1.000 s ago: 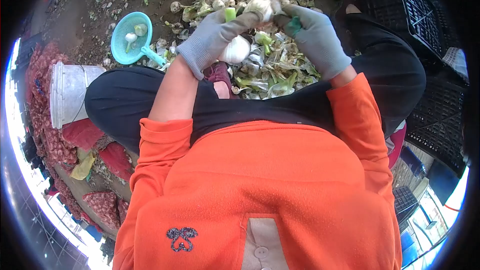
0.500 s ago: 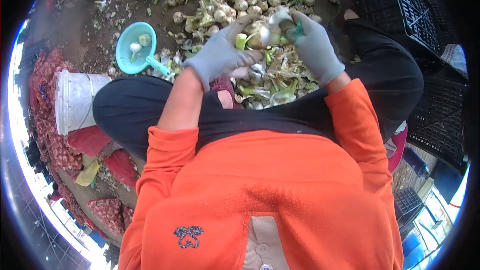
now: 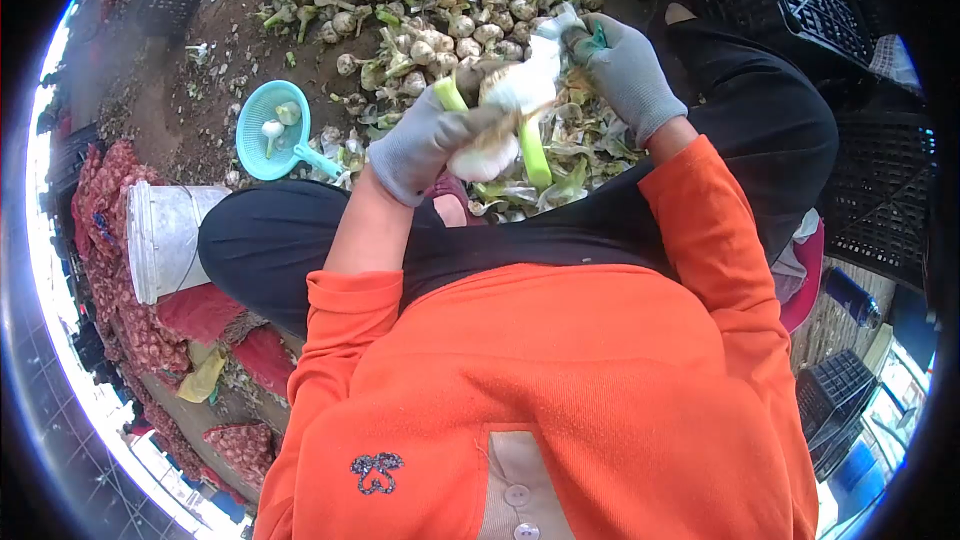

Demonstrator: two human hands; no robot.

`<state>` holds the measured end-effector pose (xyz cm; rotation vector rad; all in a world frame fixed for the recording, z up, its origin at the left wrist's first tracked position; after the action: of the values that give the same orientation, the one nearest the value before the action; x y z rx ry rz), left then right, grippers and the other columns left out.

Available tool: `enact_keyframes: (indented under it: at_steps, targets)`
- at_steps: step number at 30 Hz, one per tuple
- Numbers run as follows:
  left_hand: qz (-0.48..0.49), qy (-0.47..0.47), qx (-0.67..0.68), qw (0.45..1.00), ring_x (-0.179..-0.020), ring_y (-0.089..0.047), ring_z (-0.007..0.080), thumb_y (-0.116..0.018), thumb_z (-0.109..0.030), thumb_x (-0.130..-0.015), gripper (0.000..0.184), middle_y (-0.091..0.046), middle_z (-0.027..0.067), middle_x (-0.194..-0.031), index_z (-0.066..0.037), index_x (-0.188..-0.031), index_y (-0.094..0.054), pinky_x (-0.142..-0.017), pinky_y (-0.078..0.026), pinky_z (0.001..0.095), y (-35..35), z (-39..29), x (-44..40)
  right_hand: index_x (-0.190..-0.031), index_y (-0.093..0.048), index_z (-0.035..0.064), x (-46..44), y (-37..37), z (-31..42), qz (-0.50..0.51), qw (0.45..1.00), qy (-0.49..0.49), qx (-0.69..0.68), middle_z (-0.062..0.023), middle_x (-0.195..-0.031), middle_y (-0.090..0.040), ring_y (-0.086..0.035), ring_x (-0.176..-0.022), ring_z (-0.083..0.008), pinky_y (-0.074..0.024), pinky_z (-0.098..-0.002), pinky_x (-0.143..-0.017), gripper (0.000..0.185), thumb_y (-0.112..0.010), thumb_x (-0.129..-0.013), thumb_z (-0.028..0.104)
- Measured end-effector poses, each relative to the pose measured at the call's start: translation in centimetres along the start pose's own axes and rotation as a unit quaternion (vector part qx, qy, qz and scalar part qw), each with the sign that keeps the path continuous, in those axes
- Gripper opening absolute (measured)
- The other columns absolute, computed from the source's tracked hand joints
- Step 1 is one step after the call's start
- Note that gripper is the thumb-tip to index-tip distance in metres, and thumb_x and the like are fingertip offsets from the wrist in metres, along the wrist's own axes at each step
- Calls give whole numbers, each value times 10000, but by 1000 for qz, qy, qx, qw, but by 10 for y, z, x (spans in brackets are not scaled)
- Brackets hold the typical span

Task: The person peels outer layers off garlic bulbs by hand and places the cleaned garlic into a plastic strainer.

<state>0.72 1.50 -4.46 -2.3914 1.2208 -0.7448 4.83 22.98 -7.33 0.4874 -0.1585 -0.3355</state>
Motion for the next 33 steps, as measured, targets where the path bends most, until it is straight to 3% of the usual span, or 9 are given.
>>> enact_keyframes:
  at_steps: [4, 8, 12, 17, 19, 23, 27, 30, 33]
  targets:
    - [10, 47, -3, 999, -868, -666, 151, -711, -145, -846, 473, -661, 90, -1026, 13, -1252, -528, -725, -570, 277, 1, 3, -9, -1145, -608, 97, 11, -13, 2, 52, 954, 95, 281, -201, -975, -675, -634, -933, -400, -510, -440, -768, 332, -621, -815, 70]
    - [-15, 69, 57, 996, -781, -683, 180, -633, -145, -894, 346, -670, 120, -945, 18, -1189, -554, -595, -610, 370, 4, 2, -2, -1101, -635, 95, 9, 1, 17, -17, 950, 64, 304, -193, -959, -678, -644, -920, -385, -512, -442, -774, 333, -630, -771, 45]
    - [-42, 71, 92, 992, -756, -687, 193, -626, -121, -887, 326, -666, 120, -918, -8, -1185, -554, -580, -618, 396, 11, 4, -6, -906, -684, 85, 12, -6, 27, 43, 925, 48, 376, -170, -864, -669, -650, -834, -362, -510, -453, -731, 141, -642, -777, 124]
    - [-48, 60, -79, 994, -808, -678, 172, -663, -123, -863, 318, -674, 73, -993, 2, -1152, -616, -678, -578, 274, 23, 15, -25, -938, -661, 95, 29, -20, 68, 56, 922, 287, 254, -140, -807, -665, -661, -775, -328, -521, -429, -697, 167, -635, -783, 151]
    - [-38, 48, -69, 996, -844, -644, 135, -697, -141, -849, 397, -668, 44, -1009, -21, -1214, -596, -737, -540, 282, 22, 20, -30, -966, -648, 106, 28, -45, 44, 158, 906, 220, 324, -141, -808, -662, -657, -805, -330, -515, -437, -712, 197, -648, -783, 177]
    - [-50, 71, -103, 991, -915, -643, 136, -715, -111, -832, 479, -677, 67, -1048, -28, -1278, -562, -807, -521, 263, 40, 44, -31, -934, -702, 98, 30, -33, 36, 242, 934, 165, 205, -179, -882, -683, -658, -843, -368, -519, -449, -744, 172, -638, -794, 174]
    - [-11, 158, -104, 982, -939, -671, 176, -735, -204, -817, 446, -693, 133, -1043, -4, -1198, -616, -780, -548, 321, 48, 33, -27, -1084, -606, 58, 31, -38, 12, 368, 862, 53, 344, -211, -969, -667, -635, -922, -399, -504, -474, -805, 302, -627, -800, 159]
    - [-102, 122, -663, 732, -1022, -644, 361, -674, -492, -804, 632, -650, 272, -1077, 38, -1142, -602, -858, -499, 406, 59, 2, -18, -1151, -567, 63, 29, -54, -32, 408, 812, -29, 417, -220, -1007, -669, -635, -955, -418, -503, -478, -839, 366, -624, -809, 180]
    - [-139, 159, -703, 679, -949, -656, 347, -642, -503, -827, 559, -667, 242, -1009, 1, -1069, -646, -832, -502, 395, 62, -26, 4, -1196, -575, 68, 9, -54, -42, 276, 876, 68, 390, -236, -1092, -637, -594, -1085, -384, -480, -448, -902, 412, -563, -786, 32]
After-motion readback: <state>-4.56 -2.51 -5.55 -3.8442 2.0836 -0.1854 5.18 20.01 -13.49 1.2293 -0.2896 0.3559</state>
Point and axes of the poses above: each hand's wrist, its own x-axis away from the middle knuckle, its own y-axis out of the back of the hand, z = x × y, the point moved 4 cm from there along -x, towards the middle knuckle
